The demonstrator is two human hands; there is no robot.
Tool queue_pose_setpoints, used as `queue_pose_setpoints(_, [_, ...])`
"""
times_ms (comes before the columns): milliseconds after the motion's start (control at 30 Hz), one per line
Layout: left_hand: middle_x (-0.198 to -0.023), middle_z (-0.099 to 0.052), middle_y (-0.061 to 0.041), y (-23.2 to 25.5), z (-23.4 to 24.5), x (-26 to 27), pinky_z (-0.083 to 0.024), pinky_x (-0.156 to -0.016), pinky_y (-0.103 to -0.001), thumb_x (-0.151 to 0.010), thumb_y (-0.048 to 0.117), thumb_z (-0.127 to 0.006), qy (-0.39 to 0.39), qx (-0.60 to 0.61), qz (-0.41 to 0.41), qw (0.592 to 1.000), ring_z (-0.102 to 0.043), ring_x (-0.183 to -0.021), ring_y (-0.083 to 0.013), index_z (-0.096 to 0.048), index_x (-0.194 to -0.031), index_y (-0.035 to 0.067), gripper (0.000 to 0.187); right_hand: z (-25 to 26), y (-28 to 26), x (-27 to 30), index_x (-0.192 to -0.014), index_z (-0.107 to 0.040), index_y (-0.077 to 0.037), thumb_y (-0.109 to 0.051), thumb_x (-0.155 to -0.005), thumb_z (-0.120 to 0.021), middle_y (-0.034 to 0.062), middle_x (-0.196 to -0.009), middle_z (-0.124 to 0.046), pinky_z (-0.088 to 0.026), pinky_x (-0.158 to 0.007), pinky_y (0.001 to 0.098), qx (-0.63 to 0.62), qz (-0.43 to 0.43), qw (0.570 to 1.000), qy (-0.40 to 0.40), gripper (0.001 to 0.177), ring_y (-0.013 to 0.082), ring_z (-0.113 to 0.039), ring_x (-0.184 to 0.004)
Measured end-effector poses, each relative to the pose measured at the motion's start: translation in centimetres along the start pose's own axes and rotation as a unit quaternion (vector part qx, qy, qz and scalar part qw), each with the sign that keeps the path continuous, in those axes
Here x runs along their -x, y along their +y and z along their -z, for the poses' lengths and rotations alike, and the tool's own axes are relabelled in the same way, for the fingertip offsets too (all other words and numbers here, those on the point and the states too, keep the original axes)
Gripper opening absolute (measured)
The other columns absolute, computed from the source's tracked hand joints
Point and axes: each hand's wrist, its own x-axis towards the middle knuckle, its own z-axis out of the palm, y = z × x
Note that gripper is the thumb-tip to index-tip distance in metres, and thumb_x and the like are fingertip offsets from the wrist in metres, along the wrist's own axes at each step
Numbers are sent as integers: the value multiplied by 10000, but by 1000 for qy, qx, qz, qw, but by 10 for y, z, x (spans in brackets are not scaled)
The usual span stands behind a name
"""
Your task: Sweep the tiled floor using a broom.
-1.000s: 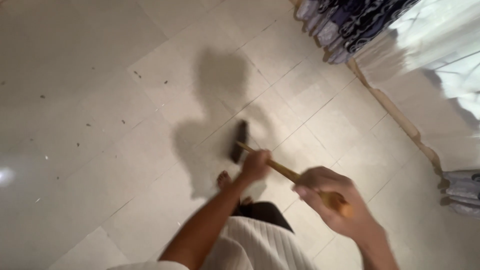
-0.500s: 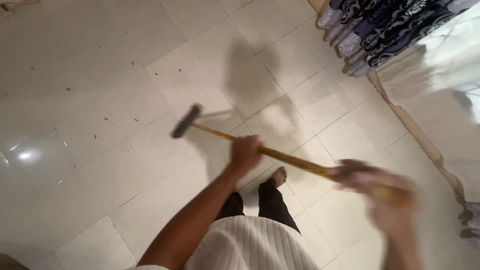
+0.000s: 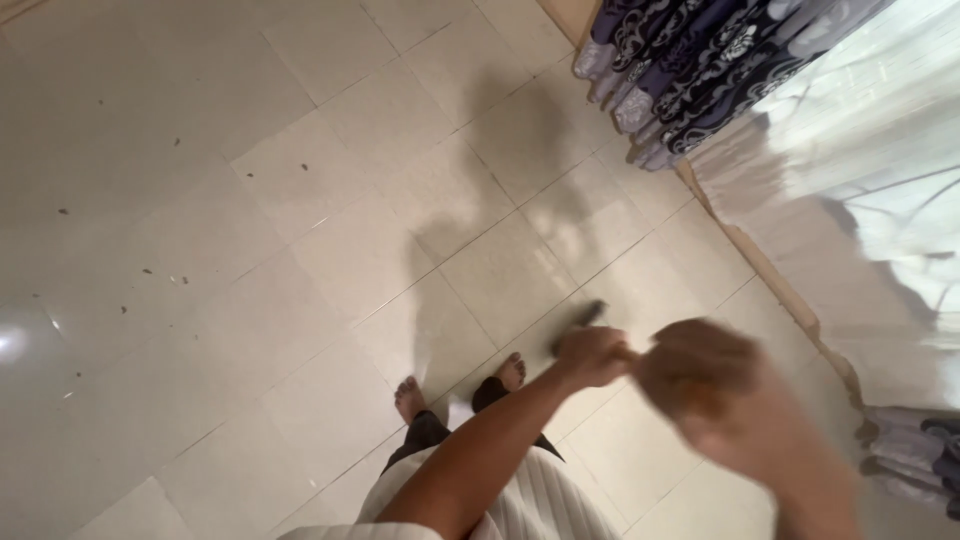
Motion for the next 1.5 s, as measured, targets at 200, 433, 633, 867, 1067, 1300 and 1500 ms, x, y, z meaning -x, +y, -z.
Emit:
queue_pose_setpoints(200, [-697, -586, -8, -104, 39, 12, -465, -608, -419, -949, 301, -576, 126, 10, 103, 987, -546, -612, -167, -594, -761, 153, 240, -58, 16, -3, -896, -764, -18, -155, -903, -672, 93, -921, -794, -602, -726, 334, -304, -165, 938, 1, 165, 223, -759, -872])
queue_pose_setpoints(433, [-869, -658, -85, -181, 101, 54, -323, -1000, -642, -817, 165, -721, 249, -136, 220, 933, -620, -938, -314, -633, -759, 101, 123, -126, 30, -4, -1207, -716, -37, -223, -1014, -560, 113, -1223, -763, -598, -890, 361, -489, -269, 828, -57, 310, 227, -735, -1102])
queue_pose_setpoints(633, [-736, -661, -106, -72, 116, -1, -515, -834, -500, -911, 101, -658, 191, -83, 139, 968, -671, -796, -300, -677, -792, 92, 120, -70, 108, 71, -1008, -781, -109, -284, -1083, -487, 146, -1118, -826, -634, -691, 355, -452, -288, 832, 143, 350, 275, -839, -882])
queue_pose_setpoints(867, [-771, -709, -166, 105, 51, -107, -532, -728, -504, -851, 229, -648, 62, 30, -37, 997, -698, -752, -361, -682, -827, 69, 166, 50, 212, 191, -1195, -705, -285, -365, -1176, -366, -48, -935, -813, -449, -1184, 512, -382, -125, 900, 168, 349, 239, -818, -990])
queue_pose_setpoints(1067, [-796, -715, -106, 104, 36, -166, -569, -766, -477, -914, 270, -574, -93, 84, -45, 991, -735, -778, -310, -684, -854, 113, 201, 44, 200, 69, -1042, -738, -118, -134, -949, -646, 100, -915, -767, -617, -769, 382, -150, -417, 894, 63, 132, 314, -763, -860])
queue_pose_setpoints(1300, [-721, -628, -41, -38, 72, -162, -450, -821, -479, -981, 267, -527, 21, 53, 24, 998, -599, -709, -203, -638, -793, 122, 262, 15, 159, -63, -865, -721, -91, -170, -917, -736, 14, -806, -750, -623, -898, 357, -220, -190, 957, 23, 96, 218, -766, -836])
queue_pose_setpoints(1500, [-736, -614, -97, -135, 156, -121, -472, -720, -497, -958, 232, -568, 156, 31, 136, 978, -600, -728, -281, -599, -757, 93, 246, -38, 171, -111, -989, -779, -35, -155, -897, -681, 79, -924, -819, -643, -676, 321, -416, -281, 865, -12, 180, 206, -766, -774])
